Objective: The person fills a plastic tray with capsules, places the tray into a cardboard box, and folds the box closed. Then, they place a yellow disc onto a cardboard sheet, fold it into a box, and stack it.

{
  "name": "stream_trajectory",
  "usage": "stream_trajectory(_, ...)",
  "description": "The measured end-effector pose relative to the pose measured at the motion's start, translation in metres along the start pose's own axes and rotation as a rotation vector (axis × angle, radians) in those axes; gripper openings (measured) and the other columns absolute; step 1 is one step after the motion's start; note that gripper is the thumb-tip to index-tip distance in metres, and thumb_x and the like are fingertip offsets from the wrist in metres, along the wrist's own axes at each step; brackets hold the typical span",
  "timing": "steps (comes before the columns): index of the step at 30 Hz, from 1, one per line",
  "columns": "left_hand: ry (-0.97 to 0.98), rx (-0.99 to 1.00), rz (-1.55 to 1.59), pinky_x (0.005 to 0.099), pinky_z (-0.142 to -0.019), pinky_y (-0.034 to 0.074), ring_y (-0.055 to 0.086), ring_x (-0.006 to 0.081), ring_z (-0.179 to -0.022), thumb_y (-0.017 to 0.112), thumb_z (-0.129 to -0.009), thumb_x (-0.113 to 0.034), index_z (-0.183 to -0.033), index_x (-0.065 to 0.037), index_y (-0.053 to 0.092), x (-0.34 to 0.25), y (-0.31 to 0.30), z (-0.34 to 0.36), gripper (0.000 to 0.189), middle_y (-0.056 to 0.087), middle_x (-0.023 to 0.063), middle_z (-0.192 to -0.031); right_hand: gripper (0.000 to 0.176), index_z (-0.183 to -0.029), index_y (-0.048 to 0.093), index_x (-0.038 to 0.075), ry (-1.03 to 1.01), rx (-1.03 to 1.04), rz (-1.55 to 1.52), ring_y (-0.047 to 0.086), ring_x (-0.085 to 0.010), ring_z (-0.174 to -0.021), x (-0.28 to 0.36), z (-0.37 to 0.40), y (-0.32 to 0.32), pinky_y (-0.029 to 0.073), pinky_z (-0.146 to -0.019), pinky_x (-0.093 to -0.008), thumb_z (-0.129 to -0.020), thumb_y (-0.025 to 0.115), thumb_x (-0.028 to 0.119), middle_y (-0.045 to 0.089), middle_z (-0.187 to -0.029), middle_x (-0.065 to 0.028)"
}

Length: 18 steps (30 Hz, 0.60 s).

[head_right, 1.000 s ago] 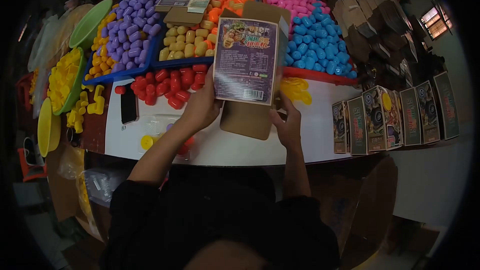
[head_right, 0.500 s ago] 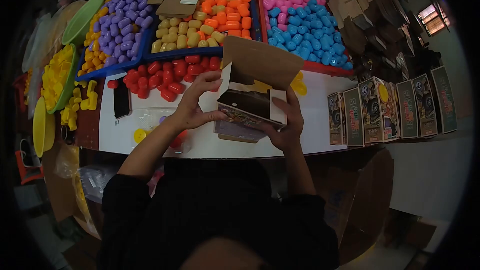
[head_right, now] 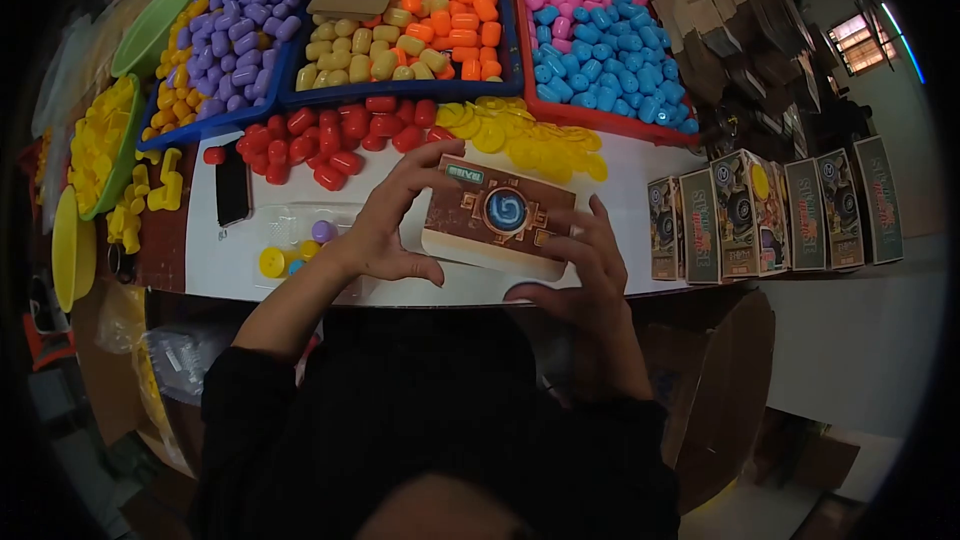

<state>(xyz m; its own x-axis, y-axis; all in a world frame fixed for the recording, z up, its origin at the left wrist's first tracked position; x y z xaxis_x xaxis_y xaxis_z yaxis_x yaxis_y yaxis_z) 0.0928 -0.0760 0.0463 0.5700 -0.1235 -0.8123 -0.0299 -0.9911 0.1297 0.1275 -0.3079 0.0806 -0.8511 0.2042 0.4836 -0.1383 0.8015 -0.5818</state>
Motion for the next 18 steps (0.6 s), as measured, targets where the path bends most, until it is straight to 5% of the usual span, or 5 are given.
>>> stream_trajectory(2,0.12,0.241,-0.374,0.0387,-0.094,0.04,0.045,0.0342,-0.117,0.082,-0.064,-0.031,-0.113,-0.008,0.052,-0.008,0.007,-0.002,0.061,0.042,0.0204,-0.126,0.051,-0.093,0.052,0.005,-0.018,0.285,0.074,0.049,-0.0356,-0.114,0.024,-0.034,0.002,0.035,-0.101,-0.0501,-0.057,0.085,0.021,0.052,-0.116,-0.0186)
stream_trajectory(6,0.11,0.151,-0.461,0.0383,-0.095,0.039,0.044,0.0348,-0.117,0.082,-0.065,-0.034,-0.118,-0.006,0.047,0.003,0.01,0.006,0.069,0.04,0.0207,-0.127,0.057,-0.107,0.051,0.009,0.194,0.373,0.005,0.043,-0.0411,-0.114,0.011,-0.039,0.016,0.04,-0.094,-0.0494,-0.062,0.082,0.028,0.043,-0.125,-0.0199)
stream_trajectory(12,0.024,-0.175,-0.012,0.0392,-0.098,0.035,0.041,0.0358,-0.119,0.082,-0.062,-0.04,-0.118,-0.004,0.044,0.016,0.025,0.014,0.077,0.044,0.0192,-0.12,0.095,-0.139,0.029,0.005,0.095,0.661,0.512,0.033,-0.0412,-0.123,0.037,-0.044,0.029,0.032,-0.101,-0.048,-0.063,0.079,0.033,0.029,-0.137,-0.0251)
stream_trajectory(15,0.204,-0.282,0.078,0.0428,-0.1,0.034,0.036,0.0381,-0.123,0.083,-0.061,-0.036,-0.111,-0.007,0.051,0.012,0.019,0.014,0.067,0.044,0.018,-0.124,0.099,-0.139,0.029,0.004,0.087,0.657,0.438,0.028,-0.0404,-0.127,0.036,-0.046,0.03,0.028,-0.103,-0.0476,-0.06,0.08,0.038,0.023,-0.141,-0.023)
stream_trajectory(18,0.367,0.028,-0.414,0.0463,-0.101,0.032,0.032,0.0404,-0.126,0.083,-0.06,-0.03,-0.1,-0.011,0.059,0.011,0.008,0.021,0.05,0.04,0.0163,-0.132,0.096,-0.137,0.032,0.004,0.061,0.619,0.304,0.035,-0.0411,-0.121,0.023,-0.048,0.03,0.033,-0.099,-0.0466,-0.061,0.08,0.037,0.031,-0.136,-0.0236)
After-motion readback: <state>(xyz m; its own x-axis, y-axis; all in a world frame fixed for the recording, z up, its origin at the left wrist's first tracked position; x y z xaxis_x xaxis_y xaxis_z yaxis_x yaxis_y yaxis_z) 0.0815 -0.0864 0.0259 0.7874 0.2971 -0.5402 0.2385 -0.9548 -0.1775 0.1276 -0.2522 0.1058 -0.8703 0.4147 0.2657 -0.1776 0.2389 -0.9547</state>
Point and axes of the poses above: each hand's wrist, its own z-axis away from the middle knuckle, its own y-axis out of the palm, x = y × z, the point moved 4 cm from there along -z, towards the middle knuckle
